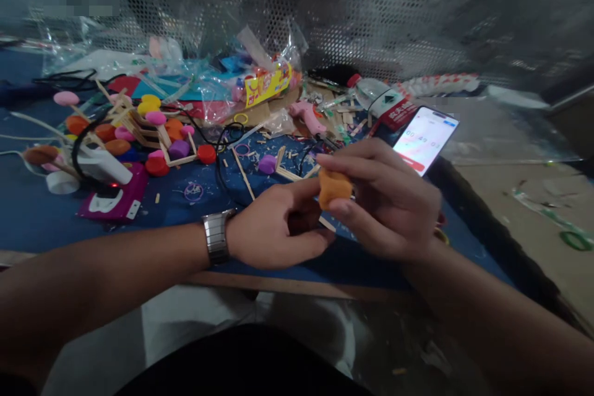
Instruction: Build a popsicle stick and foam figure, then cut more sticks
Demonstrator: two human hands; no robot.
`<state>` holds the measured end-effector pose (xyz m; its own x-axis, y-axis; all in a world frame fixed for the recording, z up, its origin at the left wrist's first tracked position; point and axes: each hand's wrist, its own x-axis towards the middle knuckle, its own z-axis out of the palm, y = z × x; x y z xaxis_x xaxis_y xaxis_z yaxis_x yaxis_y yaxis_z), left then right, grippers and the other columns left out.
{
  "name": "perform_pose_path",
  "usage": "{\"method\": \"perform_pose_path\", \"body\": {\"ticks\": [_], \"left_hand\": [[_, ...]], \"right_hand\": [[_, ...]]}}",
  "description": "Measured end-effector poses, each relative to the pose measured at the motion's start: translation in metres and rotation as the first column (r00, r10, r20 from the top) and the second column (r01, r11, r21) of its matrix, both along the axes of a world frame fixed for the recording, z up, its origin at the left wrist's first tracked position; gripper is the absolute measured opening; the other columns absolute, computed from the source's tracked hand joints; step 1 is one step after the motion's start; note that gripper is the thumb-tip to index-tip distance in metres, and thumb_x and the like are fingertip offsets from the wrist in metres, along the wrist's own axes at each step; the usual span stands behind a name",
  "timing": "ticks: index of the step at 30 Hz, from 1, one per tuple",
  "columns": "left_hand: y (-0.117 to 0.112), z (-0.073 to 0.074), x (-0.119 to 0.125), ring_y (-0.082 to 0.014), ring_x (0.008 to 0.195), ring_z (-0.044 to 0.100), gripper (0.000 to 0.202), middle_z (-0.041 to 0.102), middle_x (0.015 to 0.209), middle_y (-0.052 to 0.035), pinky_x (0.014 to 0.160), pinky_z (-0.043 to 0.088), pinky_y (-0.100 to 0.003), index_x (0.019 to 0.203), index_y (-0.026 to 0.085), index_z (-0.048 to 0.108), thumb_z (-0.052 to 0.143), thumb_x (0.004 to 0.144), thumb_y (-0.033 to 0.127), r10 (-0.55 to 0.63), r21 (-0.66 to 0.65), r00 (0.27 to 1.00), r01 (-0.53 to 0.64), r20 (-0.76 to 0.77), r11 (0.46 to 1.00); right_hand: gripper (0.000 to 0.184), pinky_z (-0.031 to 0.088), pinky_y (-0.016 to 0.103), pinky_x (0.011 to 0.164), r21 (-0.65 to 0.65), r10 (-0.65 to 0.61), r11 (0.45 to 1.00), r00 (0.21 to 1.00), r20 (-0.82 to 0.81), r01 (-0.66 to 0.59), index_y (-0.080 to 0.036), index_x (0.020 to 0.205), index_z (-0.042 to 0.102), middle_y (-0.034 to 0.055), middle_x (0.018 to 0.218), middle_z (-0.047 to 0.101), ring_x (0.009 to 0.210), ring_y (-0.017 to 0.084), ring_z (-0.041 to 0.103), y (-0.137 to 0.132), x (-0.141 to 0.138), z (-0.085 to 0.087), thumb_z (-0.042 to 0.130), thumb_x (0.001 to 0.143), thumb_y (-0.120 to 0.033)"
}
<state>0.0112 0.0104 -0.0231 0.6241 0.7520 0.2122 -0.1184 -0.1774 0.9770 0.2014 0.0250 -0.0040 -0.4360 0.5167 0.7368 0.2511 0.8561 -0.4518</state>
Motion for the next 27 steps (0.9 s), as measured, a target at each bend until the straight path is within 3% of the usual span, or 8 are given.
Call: {"method": "perform_pose_path", "body": {"ticks": [8,11,14,16,18,21,25,27], "left_hand": [[0.006,0.006,-0.006,-0.0098,0.059,0.038,0.027,0.041,0.069,0.0074,0.054,0.033,-0.023,0.097,0.022,0.050,0.071,0.082,0.027,-0.062,0.064,0.997,0.059,0.051,0.996],[0.012,0.008,-0.011,-0.0120,0.064,0.044,0.030,0.048,0.073,0.0025,0.056,0.037,-0.025,0.095,0.019,0.058,0.067,0.089,0.047,-0.173,0.048,0.973,0.168,0.152,0.985],[0.009,0.017,-0.007,-0.0157,0.069,0.054,0.055,0.059,0.083,-0.0034,0.060,0.044,-0.029,0.100,0.018,0.067,0.056,0.092,0.072,-0.181,-0.025,0.956,0.192,0.230,0.981],[-0.002,0.027,0.002,-0.0225,0.089,0.065,0.069,0.068,0.104,-0.0085,0.077,0.053,-0.034,0.115,0.021,0.071,0.052,0.088,0.082,-0.111,-0.110,0.960,0.144,0.259,0.984],[-0.020,0.039,0.013,-0.0307,0.123,0.062,0.081,0.069,0.126,-0.0110,0.105,0.050,-0.042,0.131,0.024,0.069,0.047,0.086,0.087,-0.066,-0.225,0.945,0.143,0.319,0.964],[-0.044,0.050,0.023,-0.0311,0.154,0.038,0.084,0.059,0.151,-0.0080,0.128,0.030,-0.045,0.146,0.027,0.060,0.048,0.087,0.085,0.047,-0.371,0.923,0.107,0.382,0.922],[-0.062,0.046,0.021,-0.0316,0.161,0.024,0.084,0.044,0.165,-0.0062,0.133,0.018,-0.046,0.144,0.026,0.062,0.049,0.086,0.086,0.300,-0.421,0.874,-0.123,0.383,0.898],[-0.072,0.037,0.022,-0.0312,0.162,0.020,0.082,0.038,0.169,-0.0040,0.134,0.016,-0.046,0.144,0.027,0.062,0.047,0.088,0.085,0.374,-0.415,0.834,-0.197,0.406,0.888]], "right_hand": [[0.029,0.056,0.041,0.081,-0.099,-0.132,0.987,0.991,-0.002,0.131,-0.025,0.105,0.073,0.0074,0.105,0.060,0.102,0.025,0.062,0.006,-0.004,0.012,0.079,0.086,-0.046],[0.033,0.058,0.042,0.087,-0.200,-0.080,0.978,0.989,-0.124,0.054,-0.025,0.099,0.063,0.0074,0.112,0.069,0.105,0.024,0.068,-0.005,-0.002,0.012,0.082,0.084,-0.047],[0.033,0.053,0.052,0.105,-0.191,-0.113,0.980,0.958,-0.262,0.063,-0.026,0.094,0.051,0.0082,0.116,0.074,0.118,0.027,0.068,-0.024,-0.007,0.010,0.080,0.086,-0.040],[0.021,0.043,0.058,0.115,-0.170,-0.152,0.979,0.952,-0.266,0.109,-0.027,0.098,0.048,0.0106,0.125,0.073,0.138,0.029,0.057,-0.039,-0.015,0.007,0.069,0.095,-0.032],[0.016,0.029,0.066,0.124,-0.151,-0.212,0.972,0.953,-0.218,0.182,-0.028,0.112,0.047,0.0113,0.138,0.069,0.153,0.029,0.041,-0.054,-0.027,0.002,0.058,0.100,-0.026],[0.039,0.004,0.072,0.127,-0.108,-0.266,0.961,0.955,-0.132,0.253,-0.026,0.142,0.042,0.0129,0.157,0.054,0.161,0.031,0.022,-0.075,-0.046,-0.011,0.047,0.105,-0.035],[0.087,0.011,0.068,0.129,-0.057,-0.127,0.990,0.991,0.046,0.129,-0.017,0.167,0.009,0.0150,0.177,0.005,0.162,0.037,0.005,-0.100,-0.060,-0.029,0.025,0.101,-0.072],[0.096,0.009,0.066,0.129,-0.032,-0.130,0.990,0.981,0.144,0.135,-0.015,0.168,-0.005,0.0132,0.177,-0.006,0.162,0.036,-0.001,-0.110,-0.061,-0.033,0.016,0.098,-0.078]]}}
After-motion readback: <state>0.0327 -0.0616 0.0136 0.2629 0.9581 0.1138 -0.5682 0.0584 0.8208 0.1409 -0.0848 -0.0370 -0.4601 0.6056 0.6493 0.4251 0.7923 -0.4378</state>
